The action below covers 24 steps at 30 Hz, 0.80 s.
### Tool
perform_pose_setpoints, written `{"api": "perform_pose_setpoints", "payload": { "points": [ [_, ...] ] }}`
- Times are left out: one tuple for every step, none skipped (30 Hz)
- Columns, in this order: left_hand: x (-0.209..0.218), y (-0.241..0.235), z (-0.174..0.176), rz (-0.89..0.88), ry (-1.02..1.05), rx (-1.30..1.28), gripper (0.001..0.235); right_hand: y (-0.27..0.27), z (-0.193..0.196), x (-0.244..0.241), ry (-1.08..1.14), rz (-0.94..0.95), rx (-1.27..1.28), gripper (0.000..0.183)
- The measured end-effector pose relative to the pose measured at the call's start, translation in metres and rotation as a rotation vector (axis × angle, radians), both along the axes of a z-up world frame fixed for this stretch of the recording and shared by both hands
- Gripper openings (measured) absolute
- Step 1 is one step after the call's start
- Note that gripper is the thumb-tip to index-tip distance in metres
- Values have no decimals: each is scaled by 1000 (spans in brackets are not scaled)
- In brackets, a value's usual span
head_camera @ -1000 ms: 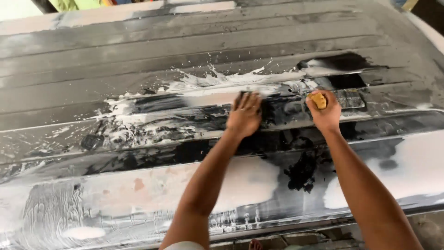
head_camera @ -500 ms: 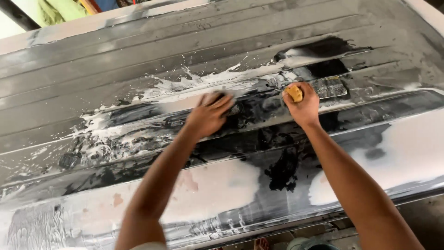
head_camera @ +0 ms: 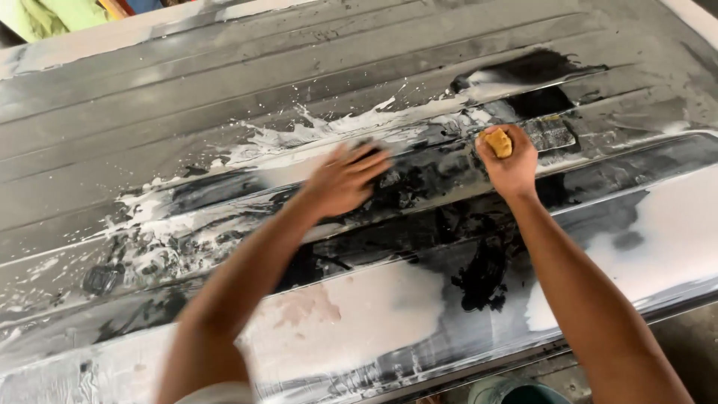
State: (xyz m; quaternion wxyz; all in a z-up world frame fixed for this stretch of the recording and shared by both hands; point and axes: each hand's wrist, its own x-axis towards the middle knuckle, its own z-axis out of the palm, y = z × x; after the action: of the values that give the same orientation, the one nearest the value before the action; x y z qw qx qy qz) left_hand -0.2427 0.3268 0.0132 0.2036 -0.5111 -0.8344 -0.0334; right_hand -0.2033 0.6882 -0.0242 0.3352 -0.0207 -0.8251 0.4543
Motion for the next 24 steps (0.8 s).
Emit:
{"api": "perform_pose_setpoints", "payload": {
  "points": [
    [-18,34,-16,-9,-46,-6,66,0,-1,1,32,14,23,20],
    [-35,68,-32,-18,-91,-12,64,-1,-2,1,63,27,46,18],
    [-34,50,-22,-14,-100,-6,64,-1,0,3,55,32,52,18],
    [-32,33,-13,-57,-45,-35,63,0,3,4,24,55,26,16],
    [-30,19,-4,-99,4,-60,62,4,6,6,-12,79,2,15],
    [-7,-34,5,-93,-10,-52,62,2,-3,8,-27,85,9,15],
    [10,-79,25,15,-44,-180,68,4,-5,2,-2,47,-63,17],
    [33,-119,48,126,-79,-306,74,6,-7,-3,22,11,-136,18],
    [39,-145,42,130,-74,-295,74,2,1,-2,28,14,-126,18],
    [45,-170,34,261,-112,-363,79,-3,7,0,17,32,-167,16],
    [48,-198,29,386,-144,-441,83,-11,11,4,10,41,-221,13],
    [39,-172,20,383,-135,-442,83,-11,12,2,19,36,-223,13],
    [33,-145,6,276,-89,-277,76,-11,13,3,20,30,-195,13],
    [28,-119,-7,171,-43,-110,68,-11,12,3,20,25,-166,14],
    [14,-71,-25,163,-40,-110,68,-6,11,1,23,17,-167,14],
    [3,-20,-37,116,-34,9,63,-2,9,-1,27,22,-83,16],
    [-2,34,-43,69,-38,121,60,-1,5,1,20,26,-5,18],
    [0,55,-48,62,-47,114,60,0,0,5,12,18,-11,18],
    [0,77,-52,134,-116,87,62,2,-1,3,34,17,15,19],
    [1,100,-56,205,-186,60,64,4,-2,2,56,15,41,19],
    [14,62,-49,220,-197,62,64,2,-2,4,45,30,42,19],
    [28,26,-41,161,-68,148,64,1,-1,7,39,70,29,18],
    [33,-7,-27,86,82,226,65,3,2,5,53,96,9,17],
    [45,-45,-16,84,92,220,65,1,0,0,64,95,3,17]
  ]
}}
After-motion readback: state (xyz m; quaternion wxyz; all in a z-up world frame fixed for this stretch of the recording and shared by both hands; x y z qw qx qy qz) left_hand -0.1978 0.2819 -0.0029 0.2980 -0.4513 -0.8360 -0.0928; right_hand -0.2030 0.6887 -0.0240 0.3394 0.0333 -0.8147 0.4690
